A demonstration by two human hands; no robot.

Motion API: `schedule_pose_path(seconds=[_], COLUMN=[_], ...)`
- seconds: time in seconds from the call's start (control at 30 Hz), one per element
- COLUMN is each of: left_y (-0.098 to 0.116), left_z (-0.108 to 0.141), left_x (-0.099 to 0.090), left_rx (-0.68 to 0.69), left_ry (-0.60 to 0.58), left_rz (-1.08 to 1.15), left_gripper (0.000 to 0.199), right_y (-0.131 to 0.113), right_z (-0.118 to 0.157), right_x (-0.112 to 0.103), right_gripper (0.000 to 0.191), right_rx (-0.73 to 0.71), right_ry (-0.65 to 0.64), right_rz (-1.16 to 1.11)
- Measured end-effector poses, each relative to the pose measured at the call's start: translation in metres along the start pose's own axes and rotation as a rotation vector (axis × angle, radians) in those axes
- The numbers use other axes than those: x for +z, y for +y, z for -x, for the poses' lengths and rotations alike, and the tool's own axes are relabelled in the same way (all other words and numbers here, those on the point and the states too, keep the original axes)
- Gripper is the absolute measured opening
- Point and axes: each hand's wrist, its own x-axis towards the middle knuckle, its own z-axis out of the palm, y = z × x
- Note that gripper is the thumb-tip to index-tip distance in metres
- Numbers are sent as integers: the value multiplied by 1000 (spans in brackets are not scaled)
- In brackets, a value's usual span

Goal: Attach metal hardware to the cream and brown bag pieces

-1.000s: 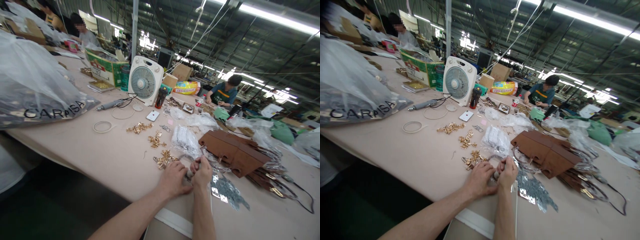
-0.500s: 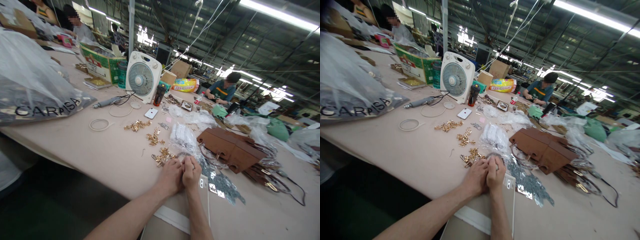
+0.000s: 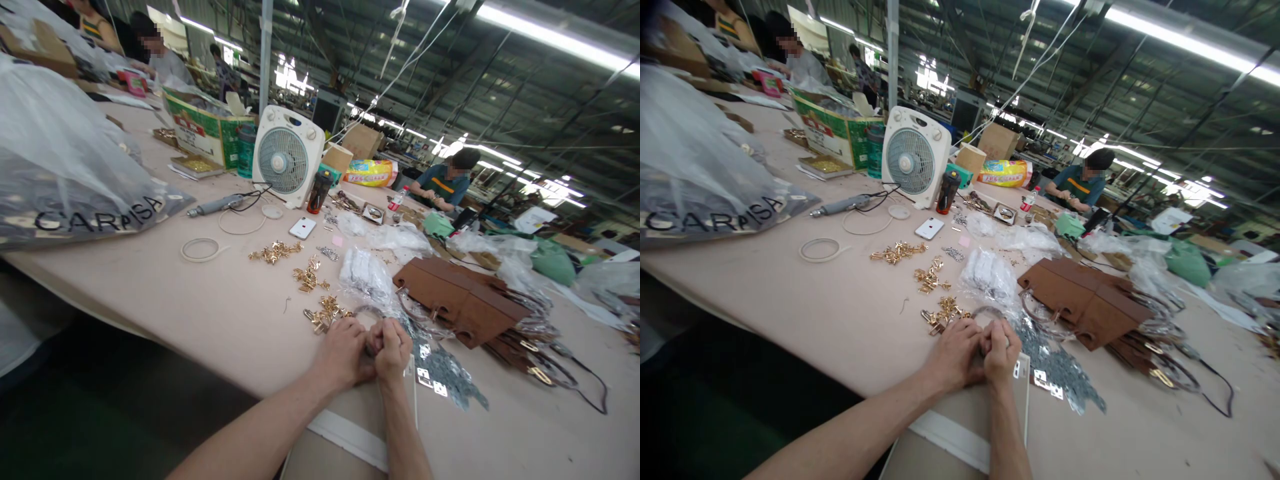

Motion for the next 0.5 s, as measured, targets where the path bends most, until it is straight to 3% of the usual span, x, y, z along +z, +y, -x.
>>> schedule_pose_path(seconds=[0.23, 0.37, 0.5], left_y=[3, 3, 2], left_z=[0, 0, 1], left_x=[-3, -3, -1], left_rx=[14, 3, 22], left_ry=[20, 18, 48], left_rz=[2, 19, 15], left_gripper=[40, 36, 41], right_y=[-20, -7, 6], right_z=[2, 2, 7], right_x=[0, -4, -17], right_gripper=[43, 48, 46], right_rx=[-198, -43, 2], right_ry=[28, -27, 59], right_rz=[-110, 8, -156])
